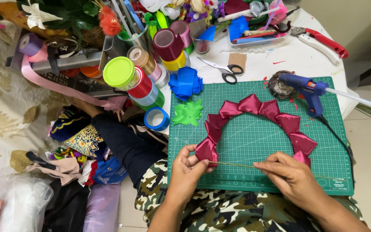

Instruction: The person assembles a headband by hand on a green cutting mat. The person applies hot glue from a glue gun to ribbon fabric pieces and presses them together to form a decorative ruffle around the headband.

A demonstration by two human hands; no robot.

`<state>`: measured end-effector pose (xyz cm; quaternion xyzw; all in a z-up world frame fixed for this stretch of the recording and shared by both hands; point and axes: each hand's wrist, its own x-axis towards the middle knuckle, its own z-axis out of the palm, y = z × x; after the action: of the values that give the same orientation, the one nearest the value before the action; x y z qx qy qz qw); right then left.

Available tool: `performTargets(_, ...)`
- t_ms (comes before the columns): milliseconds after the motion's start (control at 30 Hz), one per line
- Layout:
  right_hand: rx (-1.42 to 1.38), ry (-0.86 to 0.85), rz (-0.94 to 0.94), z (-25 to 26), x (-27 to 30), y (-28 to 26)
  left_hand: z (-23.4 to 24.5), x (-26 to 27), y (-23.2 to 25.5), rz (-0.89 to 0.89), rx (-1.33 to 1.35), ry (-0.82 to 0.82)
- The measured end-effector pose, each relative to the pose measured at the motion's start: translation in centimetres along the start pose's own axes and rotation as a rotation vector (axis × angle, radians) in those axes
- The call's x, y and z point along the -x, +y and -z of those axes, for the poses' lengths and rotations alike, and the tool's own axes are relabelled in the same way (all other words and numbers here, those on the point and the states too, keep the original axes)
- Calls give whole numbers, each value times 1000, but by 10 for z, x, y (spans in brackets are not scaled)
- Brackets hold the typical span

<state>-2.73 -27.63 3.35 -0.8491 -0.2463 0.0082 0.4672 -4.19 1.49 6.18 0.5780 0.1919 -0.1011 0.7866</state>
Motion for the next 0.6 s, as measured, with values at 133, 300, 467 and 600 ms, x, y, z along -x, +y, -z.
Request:
performTargets(133, 21, -10, -10, 0, 1, 3, 0, 1, 0, 3, 22, -21)
performTargets(300, 1, -18, -16, -2, -1, 3, -3, 3, 5, 23, 19, -14)
performTargets(467, 62, -41, -8, -5, 1, 10, 0, 4, 7, 98, -2, -3)
performTargets(600, 68, -51, 7, -6, 1, 9, 7, 0, -4, 14, 25, -78)
